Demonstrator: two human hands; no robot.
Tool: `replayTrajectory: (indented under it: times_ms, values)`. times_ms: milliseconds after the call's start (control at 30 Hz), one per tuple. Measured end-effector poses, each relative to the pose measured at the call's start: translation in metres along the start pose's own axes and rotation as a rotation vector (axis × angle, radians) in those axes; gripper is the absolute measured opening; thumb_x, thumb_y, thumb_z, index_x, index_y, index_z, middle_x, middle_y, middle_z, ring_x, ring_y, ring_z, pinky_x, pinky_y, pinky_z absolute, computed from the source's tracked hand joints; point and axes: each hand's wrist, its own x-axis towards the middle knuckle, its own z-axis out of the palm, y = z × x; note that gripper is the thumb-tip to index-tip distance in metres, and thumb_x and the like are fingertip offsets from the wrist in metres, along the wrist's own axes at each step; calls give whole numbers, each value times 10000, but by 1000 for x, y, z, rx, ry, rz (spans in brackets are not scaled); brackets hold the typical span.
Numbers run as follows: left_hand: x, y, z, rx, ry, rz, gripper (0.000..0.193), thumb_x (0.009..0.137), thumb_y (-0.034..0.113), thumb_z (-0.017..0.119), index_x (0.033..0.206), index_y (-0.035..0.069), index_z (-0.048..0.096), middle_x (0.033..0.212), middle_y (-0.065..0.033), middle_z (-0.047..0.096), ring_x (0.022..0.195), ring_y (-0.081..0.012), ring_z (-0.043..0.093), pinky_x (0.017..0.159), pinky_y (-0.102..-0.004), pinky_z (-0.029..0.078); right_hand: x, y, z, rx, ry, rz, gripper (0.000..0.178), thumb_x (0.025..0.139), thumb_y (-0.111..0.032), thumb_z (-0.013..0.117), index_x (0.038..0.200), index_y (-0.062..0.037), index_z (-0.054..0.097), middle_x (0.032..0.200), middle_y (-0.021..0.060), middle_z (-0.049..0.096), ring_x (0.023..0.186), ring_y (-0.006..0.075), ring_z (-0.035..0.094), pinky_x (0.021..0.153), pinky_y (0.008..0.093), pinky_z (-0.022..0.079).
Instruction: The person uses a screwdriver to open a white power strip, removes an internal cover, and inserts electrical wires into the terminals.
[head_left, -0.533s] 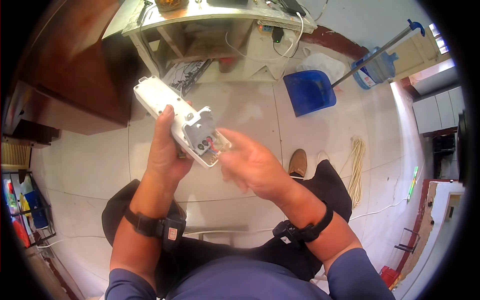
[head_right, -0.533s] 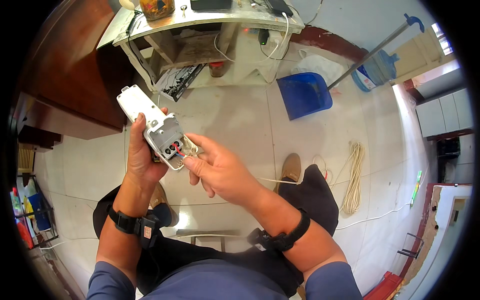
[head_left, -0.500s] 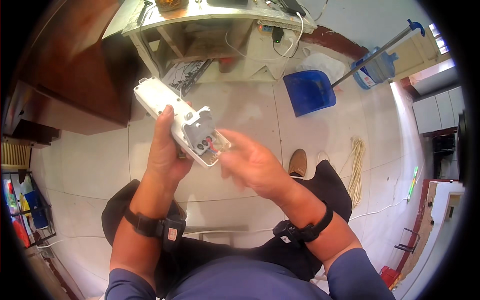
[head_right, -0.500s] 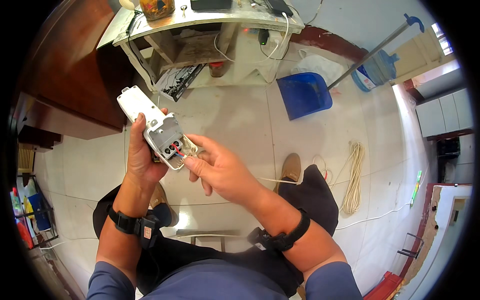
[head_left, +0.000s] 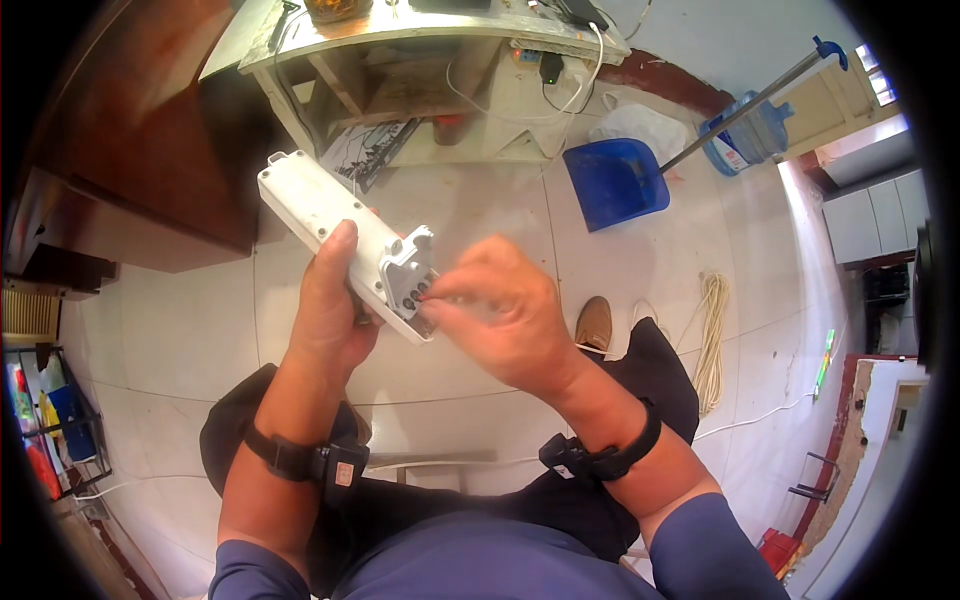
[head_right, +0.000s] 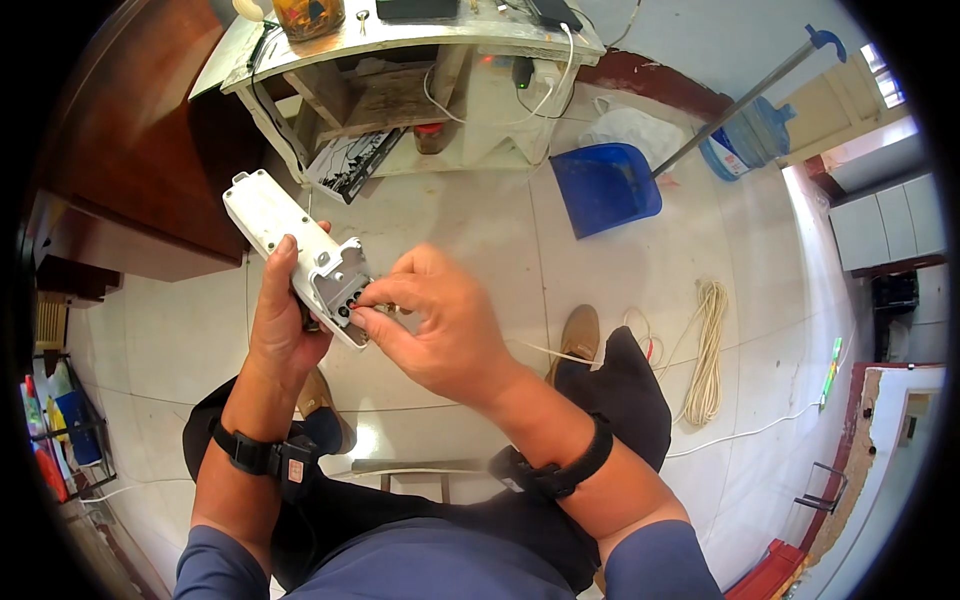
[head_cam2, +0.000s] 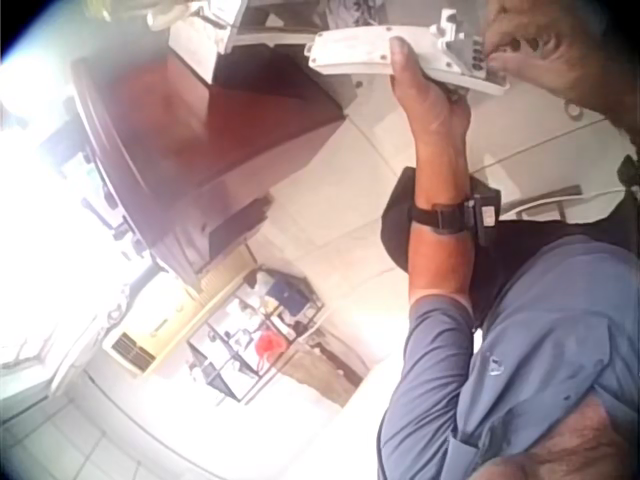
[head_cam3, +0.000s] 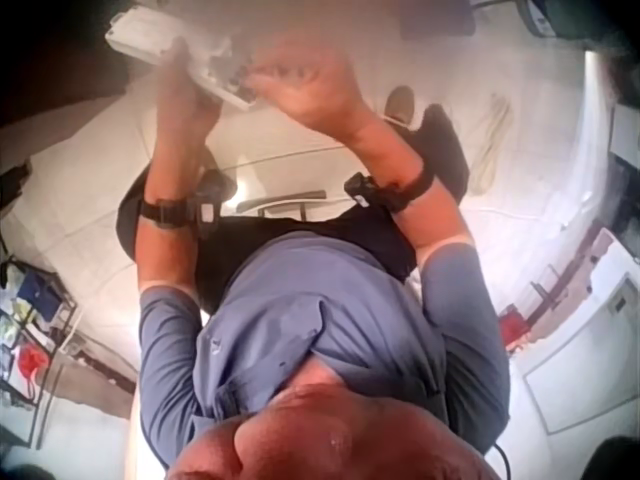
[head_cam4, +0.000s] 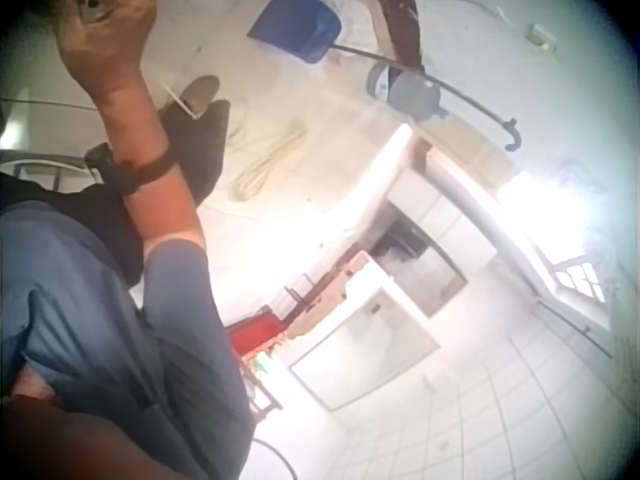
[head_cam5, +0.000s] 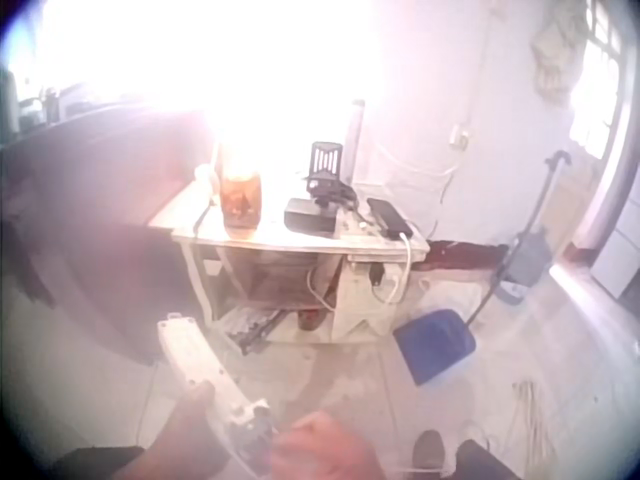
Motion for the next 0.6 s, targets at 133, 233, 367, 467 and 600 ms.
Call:
replayTrajectory:
  times_ms: [133, 233, 367, 467, 600]
  values:
    - [1, 1, -1, -4, -11, 13, 495, 901, 454, 623, 1202, 75, 519, 950, -68, 646, 703, -113, 612, 454, -236, 404, -1, -2, 1, 113, -16, 141, 91, 816, -72, 729, 900, -56, 698, 812, 30, 545, 694, 122, 534, 613, 263, 419]
    - [2, 1, -4, -4, -22, 18, 458, 909, 449, 614, 1169, 79, 537, 930, -55, 647, 670, -100, 601, 443, -227, 391, -2, -1, -6, 273, -39, 310, 61, 847, -76, 699, 894, -37, 689, 830, 5, 534, 715, 77, 517, 629, 241, 418]
    - [-1, 3, -6, 63, -73, -13, 588, 886, 507, 625, 1252, 55, 538, 909, -38, 610, 692, -84, 581, 557, -224, 481, -3, -1, -7, 320, -56, 367, 70, 862, -88, 690, 893, -25, 685, 845, -6, 527, 724, 61, 505, 641, 230, 418]
    - [-1, 1, -4, 1, -79, 11, 450, 908, 453, 616, 1156, 85, 537, 916, -48, 648, 656, -86, 597, 427, -213, 376, -3, 0, -6, 329, -57, 358, 65, 858, -79, 694, 898, -28, 688, 849, -3, 535, 726, 62, 508, 640, 227, 420]
    - [-2, 1, 1, -14, -15, 18, 452, 908, 448, 621, 1161, 85, 531, 922, -50, 649, 663, -87, 599, 423, -213, 378, -1, -1, -5, 303, -60, 309, 74, 847, -65, 707, 911, -31, 689, 854, 0, 546, 713, 63, 509, 623, 226, 420]
